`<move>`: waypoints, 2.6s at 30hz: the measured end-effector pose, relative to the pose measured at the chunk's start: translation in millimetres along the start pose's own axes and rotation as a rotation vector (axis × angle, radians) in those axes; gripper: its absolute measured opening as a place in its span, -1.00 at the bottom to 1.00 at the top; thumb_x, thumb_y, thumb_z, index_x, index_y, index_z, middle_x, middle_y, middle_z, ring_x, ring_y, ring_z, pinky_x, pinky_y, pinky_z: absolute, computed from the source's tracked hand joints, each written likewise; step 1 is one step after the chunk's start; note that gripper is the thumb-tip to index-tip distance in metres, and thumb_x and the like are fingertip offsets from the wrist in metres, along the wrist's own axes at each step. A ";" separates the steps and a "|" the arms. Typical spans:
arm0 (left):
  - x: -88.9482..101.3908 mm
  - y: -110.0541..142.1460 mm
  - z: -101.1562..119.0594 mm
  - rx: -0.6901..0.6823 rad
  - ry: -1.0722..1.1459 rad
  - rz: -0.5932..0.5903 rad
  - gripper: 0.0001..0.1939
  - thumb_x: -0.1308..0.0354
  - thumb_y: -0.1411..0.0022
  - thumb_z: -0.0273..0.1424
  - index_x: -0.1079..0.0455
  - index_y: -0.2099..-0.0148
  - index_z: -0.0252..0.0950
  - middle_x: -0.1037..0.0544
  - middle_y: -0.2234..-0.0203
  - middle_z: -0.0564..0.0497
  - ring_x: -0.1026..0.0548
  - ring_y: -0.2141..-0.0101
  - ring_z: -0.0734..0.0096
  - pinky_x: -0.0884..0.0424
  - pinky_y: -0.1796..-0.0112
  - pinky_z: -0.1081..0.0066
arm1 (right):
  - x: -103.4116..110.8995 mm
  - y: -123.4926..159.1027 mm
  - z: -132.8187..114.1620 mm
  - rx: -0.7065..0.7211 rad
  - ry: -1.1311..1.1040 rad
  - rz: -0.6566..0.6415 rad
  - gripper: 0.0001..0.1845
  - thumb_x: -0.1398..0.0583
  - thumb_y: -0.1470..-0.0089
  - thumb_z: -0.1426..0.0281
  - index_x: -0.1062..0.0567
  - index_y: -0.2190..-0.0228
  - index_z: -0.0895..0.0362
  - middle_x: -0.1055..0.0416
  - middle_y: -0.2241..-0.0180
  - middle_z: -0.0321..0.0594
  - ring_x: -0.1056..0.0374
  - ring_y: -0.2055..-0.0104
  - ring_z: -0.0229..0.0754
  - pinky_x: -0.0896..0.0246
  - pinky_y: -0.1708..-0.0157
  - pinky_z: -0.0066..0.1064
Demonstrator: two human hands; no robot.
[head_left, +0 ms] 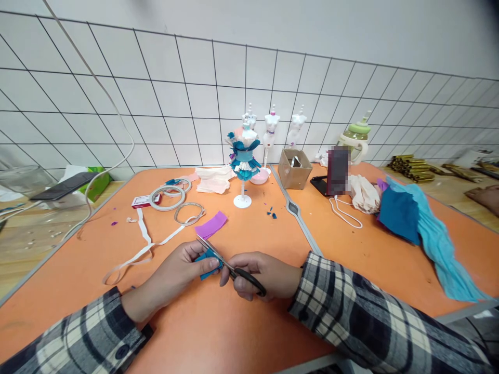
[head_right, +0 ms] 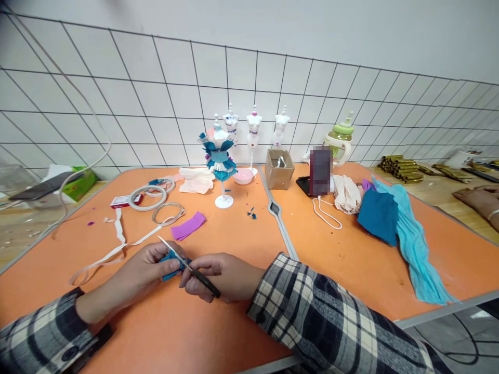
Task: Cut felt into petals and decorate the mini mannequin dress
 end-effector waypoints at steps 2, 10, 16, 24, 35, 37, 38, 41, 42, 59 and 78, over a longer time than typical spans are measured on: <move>1.5 -0.1 -0.8 0.014 -0.020 0.020 -0.82 -0.30 -0.14 -0.27 -0.48 0.37 -0.29 -0.57 0.53 0.08 -0.43 0.49 0.45 -0.30 0.43 0.50 | -0.4 -0.7 2.2 -0.006 0.024 -0.013 -0.57 -0.25 -0.04 0.08 -0.39 0.20 0.16 -0.24 0.55 -0.42 -0.05 0.63 -0.44 0.17 0.78 -0.62; 1.7 0.2 1.3 0.030 -0.095 0.018 -0.82 -0.29 -0.13 -0.27 -0.49 0.41 -0.29 -0.54 0.55 0.07 -0.41 0.50 0.44 -0.30 0.43 0.49 | 0.2 0.0 4.4 -0.046 0.011 0.020 -0.72 -0.22 -0.06 0.27 -0.40 0.20 0.14 -0.22 0.54 -0.42 -0.07 0.60 -0.41 0.10 0.76 -0.63; -0.9 1.2 1.9 0.061 -0.141 0.007 -0.80 -0.30 -0.10 -0.26 -0.51 0.43 -0.29 -0.54 0.56 0.06 -0.41 0.50 0.43 -0.30 0.43 0.49 | 0.6 1.4 1.4 -0.057 -0.002 0.038 -0.72 -0.26 -0.03 0.26 -0.41 0.24 0.15 -0.19 0.59 -0.46 -0.05 0.62 -0.44 0.15 0.77 -0.66; 9.9 -1.4 -3.5 0.050 0.099 0.143 -0.75 -0.34 -0.12 -0.26 -0.53 0.16 -0.24 -0.59 0.42 0.03 -0.47 0.46 0.45 -0.38 0.40 0.48 | 26.1 -1.0 -12.3 0.128 0.049 0.264 -0.59 -0.31 0.03 0.18 -0.40 0.21 0.15 -0.33 0.56 -0.40 -0.23 0.55 -0.40 -0.09 0.58 -0.59; -13.4 4.5 -10.1 0.139 0.266 0.206 -0.59 -0.42 -0.02 -0.25 -0.51 0.07 -0.22 -0.59 0.18 -0.05 -0.52 0.25 0.31 -0.45 0.20 0.36 | 34.1 -9.8 5.4 0.056 -0.013 0.372 -0.39 -0.45 0.29 0.25 -0.26 0.25 0.07 -0.39 0.50 -0.45 -0.18 0.67 -0.41 -0.12 0.79 -0.61; -9.6 4.0 -8.9 0.155 0.271 0.247 -0.55 -0.41 -0.03 -0.28 -0.48 0.02 -0.21 -0.55 0.09 -0.06 -0.51 0.26 0.34 -0.45 0.20 0.36 | 45.2 -7.7 4.6 0.051 0.040 0.437 -0.43 -0.41 0.24 0.26 -0.26 0.23 0.07 -0.38 0.51 -0.45 -0.21 0.65 -0.38 -0.13 0.79 -0.60; -6.5 3.8 -8.1 0.157 0.290 0.278 -0.56 -0.42 -0.02 -0.29 -0.48 0.03 -0.21 -0.54 0.10 -0.05 -0.50 0.29 0.39 -0.45 0.23 0.39 | 53.8 -6.2 3.9 0.056 0.073 0.482 -0.46 -0.39 0.20 0.27 -0.27 0.22 0.08 -0.39 0.50 -0.44 -0.25 0.61 -0.36 -0.16 0.76 -0.60; 0.9 3.7 -8.7 0.169 0.334 0.332 -0.62 -0.42 -0.01 -0.31 -0.48 0.10 -0.24 -0.54 0.32 0.04 -0.46 0.40 0.50 -0.40 0.34 0.49 | 84.8 -0.3 -1.7 0.105 0.272 0.635 -0.55 -0.33 0.12 0.38 -0.33 0.17 0.09 -0.47 0.38 -0.33 -0.39 0.44 -0.29 -0.33 0.52 -0.51; 2.4 3.8 -9.7 0.174 0.319 0.336 -0.63 -0.42 -0.02 -0.30 -0.47 0.12 -0.25 -0.52 0.40 0.07 -0.44 0.43 0.52 -0.37 0.38 0.52 | 93.6 1.5 -5.8 0.142 0.379 0.672 -0.59 -0.33 0.12 0.42 -0.37 0.18 0.11 -0.49 0.33 -0.28 -0.43 0.35 -0.26 -0.37 0.38 -0.45; 8.2 6.2 -9.0 0.172 0.142 0.395 -0.63 -0.35 -0.05 -0.19 -0.47 0.13 -0.27 -0.50 0.41 0.07 -0.39 0.47 0.49 -0.26 0.48 0.53 | 98.6 7.7 -15.8 0.120 0.869 0.640 -0.70 -0.23 0.00 0.43 -0.49 0.16 0.06 -0.56 0.29 -0.25 -0.48 0.24 -0.14 -0.30 0.24 -0.36; -17.6 2.5 11.4 -0.026 -0.066 0.199 -0.50 -0.30 -0.07 -0.18 -0.29 0.00 -0.25 -0.36 0.50 0.14 -0.35 0.50 0.45 -0.27 0.49 0.48 | 22.1 -13.0 8.0 0.097 -0.118 0.398 -0.33 -0.49 0.38 0.32 -0.28 0.25 0.10 -0.34 0.53 -0.48 -0.18 0.55 -0.41 -0.04 0.54 -0.57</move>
Point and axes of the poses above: each hand's wrist, its own y-axis away from the middle knuckle, its own x-axis out of the back of the hand, z = x × y, the point moved 7 cm from there along -y, towards the middle knuckle
